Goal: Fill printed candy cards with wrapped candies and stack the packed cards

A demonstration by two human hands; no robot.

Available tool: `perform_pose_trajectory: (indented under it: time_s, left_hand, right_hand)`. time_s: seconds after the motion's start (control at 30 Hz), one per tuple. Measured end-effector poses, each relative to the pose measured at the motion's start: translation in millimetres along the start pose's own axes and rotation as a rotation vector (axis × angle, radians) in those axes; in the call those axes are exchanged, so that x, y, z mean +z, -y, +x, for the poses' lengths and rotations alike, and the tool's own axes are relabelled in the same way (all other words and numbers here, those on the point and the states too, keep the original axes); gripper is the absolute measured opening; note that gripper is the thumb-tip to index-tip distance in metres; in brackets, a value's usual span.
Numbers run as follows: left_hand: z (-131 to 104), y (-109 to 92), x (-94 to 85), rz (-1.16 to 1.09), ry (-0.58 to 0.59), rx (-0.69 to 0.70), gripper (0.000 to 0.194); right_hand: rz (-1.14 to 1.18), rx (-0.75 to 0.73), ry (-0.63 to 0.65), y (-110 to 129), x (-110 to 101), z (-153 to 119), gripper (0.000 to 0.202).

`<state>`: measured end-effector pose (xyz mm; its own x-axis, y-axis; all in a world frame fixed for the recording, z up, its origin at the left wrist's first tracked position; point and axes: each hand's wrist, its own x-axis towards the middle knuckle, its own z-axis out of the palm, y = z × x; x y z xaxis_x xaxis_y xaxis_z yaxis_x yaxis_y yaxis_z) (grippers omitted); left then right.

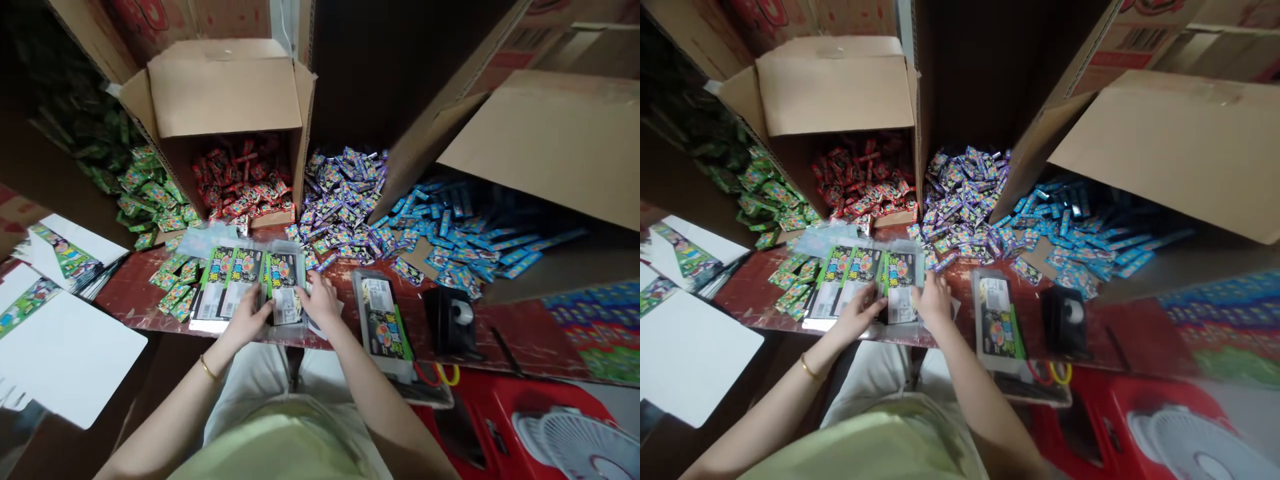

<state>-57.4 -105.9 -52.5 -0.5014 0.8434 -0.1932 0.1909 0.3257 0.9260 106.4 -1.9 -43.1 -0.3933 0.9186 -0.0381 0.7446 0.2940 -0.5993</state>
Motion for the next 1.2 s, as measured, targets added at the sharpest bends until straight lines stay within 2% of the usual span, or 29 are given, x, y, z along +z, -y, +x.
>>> perform_pose_trajectory:
  time_s: [0.07,0.17,0.33,0.43,0.5,0.6,0.73,0.87,1.03,1.2]
  left_hand:
    - [-4.7,-1.4,0.6,0.006,0.076,0.004,0.06]
    - [-10.8,0.9,2.8,-0.065,0.113,0.012,0.059]
    - [-1.0,7.0,7.5,-0.256,0.045,-0.011,0.055]
    - [11.4,3.9,12.7,-0.289,0.025,0.045,0.048]
    - [17.0,1.9,15.0,-0.198,0.039,0.113,0.043]
    - [17.4,4.3,13.4,0.06,0.006,0.263,0.042]
    - [8.3,18.5,4.6,0.555,-0.118,0.433,0.061]
    - [3.2,32.6,-2.4,0.898,-0.11,0.517,0.076]
    - [3.5,38.2,-5.0,0.973,-0.073,0.559,0.079]
    - [7.6,29.6,-6.9,0.889,-0.017,0.494,0.072]
  right_hand:
    - [-0.16,0.089,0.107,22.7,4.9,17.4,0.051]
    - [-0.262,0.135,0.141,39.8,9.4,31.4,0.062]
    - [-0.224,0.172,0.105,41.8,22.2,35.2,0.075]
    - [-0.161,0.197,0.09,36.3,30.0,38.4,0.08]
    - [-0.084,0.232,0.098,29.4,33.9,43.8,0.073]
    - [0.187,0.31,0.087,13.4,39.7,56.7,0.051]
    - [0.473,0.355,0.106,-5.9,48.7,73.5,0.032]
    - [0.67,0.321,0.145,-3.0,54.2,74.0,0.03]
    - [0.938,0.267,0.192,18.6,52.4,63.3,0.039]
    - [1.183,0.273,0.063,17.9,31.3,78.1,0.046]
